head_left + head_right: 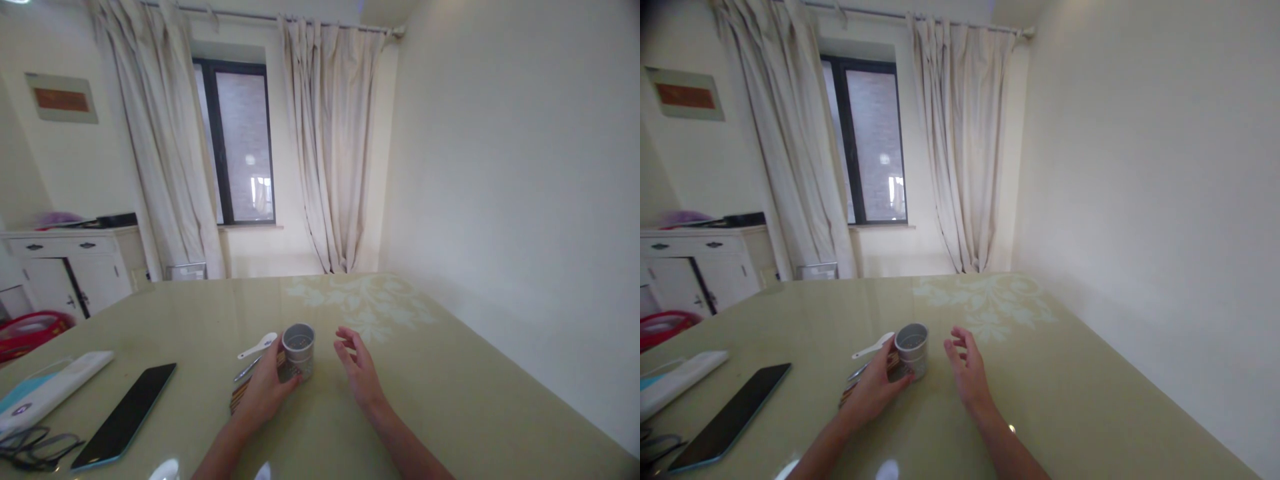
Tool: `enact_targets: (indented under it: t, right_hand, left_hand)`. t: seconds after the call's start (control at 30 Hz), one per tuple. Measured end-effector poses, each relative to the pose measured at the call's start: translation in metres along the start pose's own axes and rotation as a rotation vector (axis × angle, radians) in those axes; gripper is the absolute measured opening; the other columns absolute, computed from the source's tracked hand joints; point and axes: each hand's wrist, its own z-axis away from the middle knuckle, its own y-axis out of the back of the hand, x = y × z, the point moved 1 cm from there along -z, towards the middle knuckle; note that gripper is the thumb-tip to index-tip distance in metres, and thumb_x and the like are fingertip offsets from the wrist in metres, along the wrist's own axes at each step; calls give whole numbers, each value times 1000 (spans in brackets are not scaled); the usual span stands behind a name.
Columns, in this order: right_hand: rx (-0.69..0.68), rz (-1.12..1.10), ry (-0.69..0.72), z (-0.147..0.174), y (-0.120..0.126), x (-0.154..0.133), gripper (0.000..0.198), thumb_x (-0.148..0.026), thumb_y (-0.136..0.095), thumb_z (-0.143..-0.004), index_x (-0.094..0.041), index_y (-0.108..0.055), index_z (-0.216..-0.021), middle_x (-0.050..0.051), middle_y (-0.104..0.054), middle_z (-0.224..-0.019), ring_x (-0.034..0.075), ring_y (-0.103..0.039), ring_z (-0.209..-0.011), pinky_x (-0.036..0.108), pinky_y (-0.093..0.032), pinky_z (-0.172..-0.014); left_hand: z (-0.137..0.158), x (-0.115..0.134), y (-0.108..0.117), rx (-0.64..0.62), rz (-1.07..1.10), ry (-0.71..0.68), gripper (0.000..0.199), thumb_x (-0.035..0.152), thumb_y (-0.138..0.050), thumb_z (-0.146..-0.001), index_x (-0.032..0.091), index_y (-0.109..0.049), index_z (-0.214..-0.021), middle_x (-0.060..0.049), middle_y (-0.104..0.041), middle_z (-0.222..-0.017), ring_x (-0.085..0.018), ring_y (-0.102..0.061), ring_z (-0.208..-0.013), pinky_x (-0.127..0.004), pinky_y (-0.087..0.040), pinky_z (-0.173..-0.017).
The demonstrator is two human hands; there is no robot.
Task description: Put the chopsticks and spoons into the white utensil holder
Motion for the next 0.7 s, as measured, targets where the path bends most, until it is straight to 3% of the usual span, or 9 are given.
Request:
enact_targets:
  t: [0.17, 0.27, 0.37, 0.47, 0.57, 0.7]
  right_hand:
    - [-126, 44, 10, 4, -3, 5, 77, -73, -75, -80, -25, -61, -139, 18, -66, -141, 38, -63, -127, 53, -52, -103]
    - [-227, 55, 34, 9, -7, 5, 94, -64, -89, -70, -24, -54, -148, 18, -63, -147, 39, -59, -135, 54, -48, -109]
    - [-283, 41, 87, 7, -4, 0, 91, -51, -94, -67, -24, -55, -144, 15, -67, -143, 37, -63, -131, 52, -49, -108]
    - [-247, 72, 73, -4, 8, -1, 76, -42, -94, -67, -24, -61, -133, 12, -73, -134, 34, -69, -118, 51, -51, -103]
    - [-151, 128, 55, -19, 29, 4, 62, -43, -91, -69, -24, -66, -123, 11, -77, -125, 34, -70, -111, 53, -52, -100]
    - [-33, 168, 54, -33, 54, 11, 56, -45, -89, -70, -23, -67, -116, 12, -78, -118, 36, -71, -109, 57, -51, -102]
  left_hand:
    - [4, 9, -5, -21, -116, -1, 79, 25, -79, -77, 21, -50, -151, -15, -62, -154, -33, -55, -146, -52, -37, -127]
    - [10, 14, -15, -64, -142, -67, 78, 22, -77, -76, 24, -54, -151, -14, -64, -152, -36, -57, -144, -54, -40, -125]
    - [11, 14, -17, -159, -138, -129, 78, 18, -73, -76, 27, -58, -151, -10, -64, -153, -35, -59, -142, -50, -44, -123]
    - [6, 10, -4, -123, -278, -103, 55, 19, -66, -80, 28, -71, -134, -8, -70, -144, -31, -62, -136, -47, -46, -119]
    - [0, 6, 16, -42, -570, -25, 30, 22, -59, -90, 25, -78, -113, -10, -76, -124, -31, -67, -121, -46, -48, -110]
    - [-2, 6, 28, -63, -813, 83, 17, 25, -61, -93, 22, -77, -95, -10, -76, -108, -32, -68, -108, -43, -48, -98]
